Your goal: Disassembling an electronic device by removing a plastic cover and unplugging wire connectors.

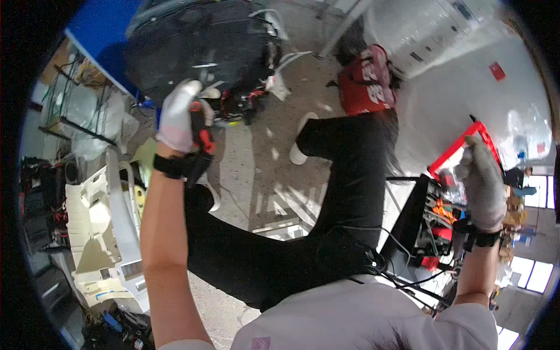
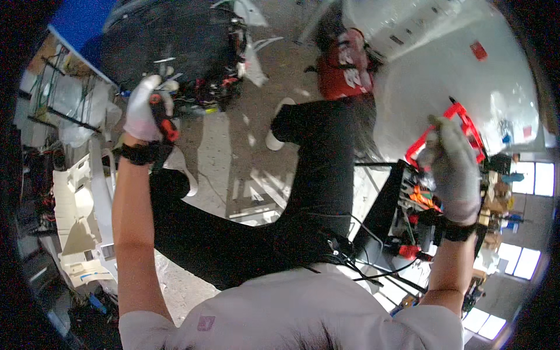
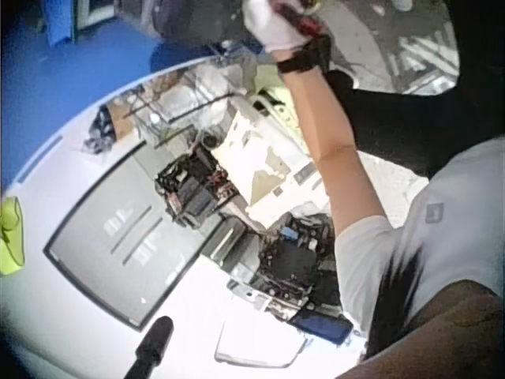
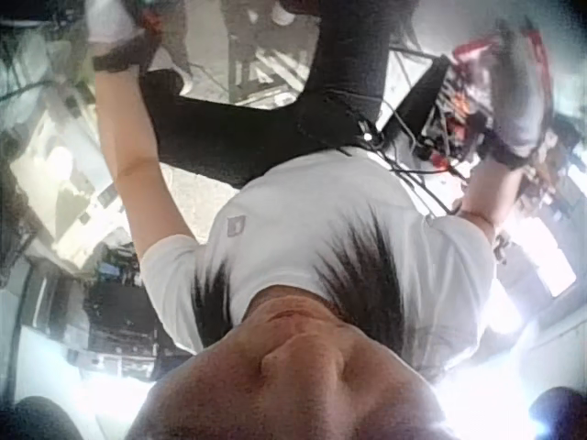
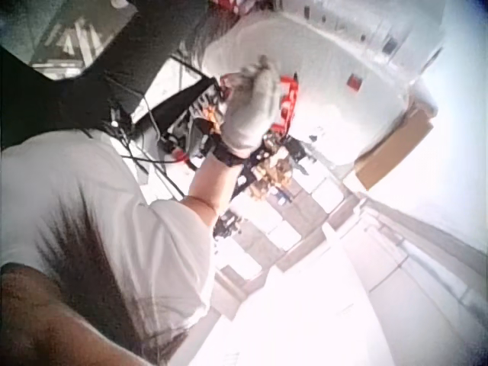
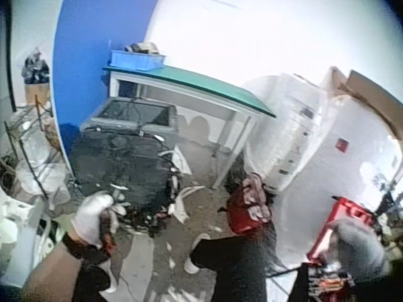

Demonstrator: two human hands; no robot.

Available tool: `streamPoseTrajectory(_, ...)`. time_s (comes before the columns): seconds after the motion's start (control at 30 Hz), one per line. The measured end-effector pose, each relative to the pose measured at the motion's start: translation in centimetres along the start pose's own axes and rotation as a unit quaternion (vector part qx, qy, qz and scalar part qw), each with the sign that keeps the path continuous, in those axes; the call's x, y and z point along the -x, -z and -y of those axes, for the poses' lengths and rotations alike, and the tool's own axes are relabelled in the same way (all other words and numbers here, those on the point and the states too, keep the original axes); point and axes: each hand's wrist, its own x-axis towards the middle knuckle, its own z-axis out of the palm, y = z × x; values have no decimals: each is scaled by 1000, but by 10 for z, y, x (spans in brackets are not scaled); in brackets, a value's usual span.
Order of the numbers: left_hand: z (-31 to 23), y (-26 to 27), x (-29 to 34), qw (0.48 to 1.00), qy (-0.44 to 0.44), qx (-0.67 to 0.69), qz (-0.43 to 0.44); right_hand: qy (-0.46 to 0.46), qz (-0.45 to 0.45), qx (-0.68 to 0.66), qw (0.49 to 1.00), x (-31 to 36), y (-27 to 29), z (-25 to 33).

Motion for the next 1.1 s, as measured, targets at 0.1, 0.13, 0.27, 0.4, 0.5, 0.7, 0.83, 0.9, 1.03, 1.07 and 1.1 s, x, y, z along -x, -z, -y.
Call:
streamPoseTrajectory(0.1,5,6,-8,999,4,38,-14,28,-1,30,999,33,42,21)
streamPoseTrajectory(0.13,9,13,-10,999,-2,54,4,2,-37,20,999,45,48,24)
streamPoseTrajectory(0.27,8,9,-7,996,15,78,-30,-159,-1,264,951,73,79,12)
streamPoseTrajectory(0.4,19,3,-2,998,17,58,-31,-300,45,376,876,87,118,-56)
streamPoseTrajectory(0.5,27,-2,-4,998,36,36,-33,-255,40,575,777,89,175,-138)
streamPoseTrajectory(0.7,19,-1,-2,999,20,21,-19,-406,91,607,677,90,180,-169)
streamPoseTrajectory(0.83,26,0,-7,999,31,20,-15,-340,135,656,660,92,206,-214)
streamPoseTrajectory(0.9,26,1,-4,999,32,18,-24,-317,219,678,626,89,195,-218)
streamPoseTrajectory(1.03,24,5,0,999,25,9,-21,-387,231,660,601,83,183,-211)
streamPoseTrajectory(1.07,23,7,1,999,25,10,-22,-386,231,661,600,83,175,-206)
streamPoseTrajectory(1.1,22,8,2,999,27,4,-27,-407,224,647,604,83,165,-199)
